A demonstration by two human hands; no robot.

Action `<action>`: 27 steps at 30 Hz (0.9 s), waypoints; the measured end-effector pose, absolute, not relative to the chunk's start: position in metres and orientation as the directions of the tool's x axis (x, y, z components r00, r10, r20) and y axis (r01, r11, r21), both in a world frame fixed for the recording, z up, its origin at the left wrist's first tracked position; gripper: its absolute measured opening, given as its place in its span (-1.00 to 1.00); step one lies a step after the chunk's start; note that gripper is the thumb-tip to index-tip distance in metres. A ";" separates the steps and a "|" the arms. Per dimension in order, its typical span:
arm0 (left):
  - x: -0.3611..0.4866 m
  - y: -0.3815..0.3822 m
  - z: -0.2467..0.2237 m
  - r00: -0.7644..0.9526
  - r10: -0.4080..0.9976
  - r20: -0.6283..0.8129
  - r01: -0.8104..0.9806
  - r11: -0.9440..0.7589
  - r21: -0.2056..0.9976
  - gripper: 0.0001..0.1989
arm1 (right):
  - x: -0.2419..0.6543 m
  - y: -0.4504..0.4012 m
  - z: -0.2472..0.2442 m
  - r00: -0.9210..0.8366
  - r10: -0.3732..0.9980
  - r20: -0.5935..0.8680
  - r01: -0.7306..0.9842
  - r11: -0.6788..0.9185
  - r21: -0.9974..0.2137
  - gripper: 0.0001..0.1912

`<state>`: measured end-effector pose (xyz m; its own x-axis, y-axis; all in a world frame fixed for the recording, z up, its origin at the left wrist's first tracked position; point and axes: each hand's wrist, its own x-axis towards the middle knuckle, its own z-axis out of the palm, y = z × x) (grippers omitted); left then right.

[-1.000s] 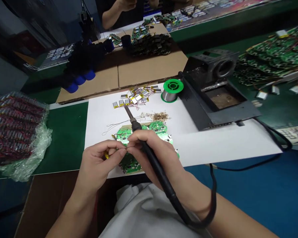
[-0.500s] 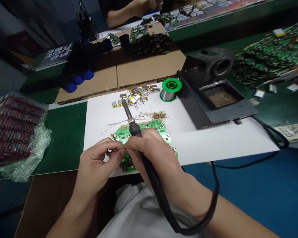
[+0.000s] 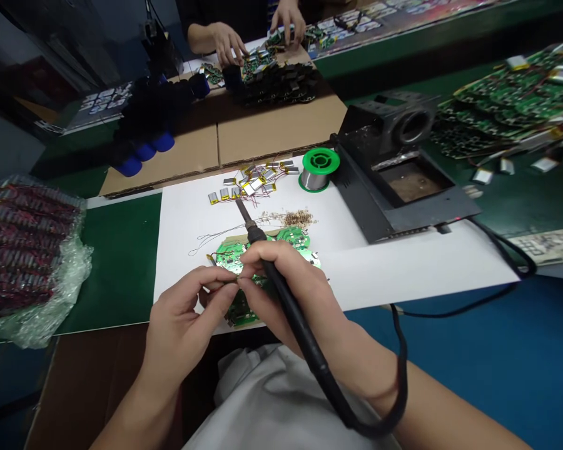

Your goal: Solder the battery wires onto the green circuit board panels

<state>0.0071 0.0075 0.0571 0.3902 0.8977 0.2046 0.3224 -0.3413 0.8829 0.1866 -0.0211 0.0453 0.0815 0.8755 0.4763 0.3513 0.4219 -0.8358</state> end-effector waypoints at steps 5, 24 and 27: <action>0.006 0.003 0.053 0.450 0.821 0.351 0.401 -0.537 0.742 -0.86 | 0.185 -0.024 0.042 0.105 0.910 0.401 0.257 0.364 -0.895 -0.65; -0.004 0.011 0.050 0.288 0.937 0.196 0.489 -0.320 0.811 -0.86 | 0.211 -0.022 0.046 0.092 0.840 0.534 0.450 0.443 -0.775 -0.71; -0.006 0.020 0.038 0.284 0.937 0.203 0.498 -0.325 0.804 -0.85 | 0.240 -0.017 0.040 0.403 0.836 0.372 0.438 0.181 -0.881 -0.66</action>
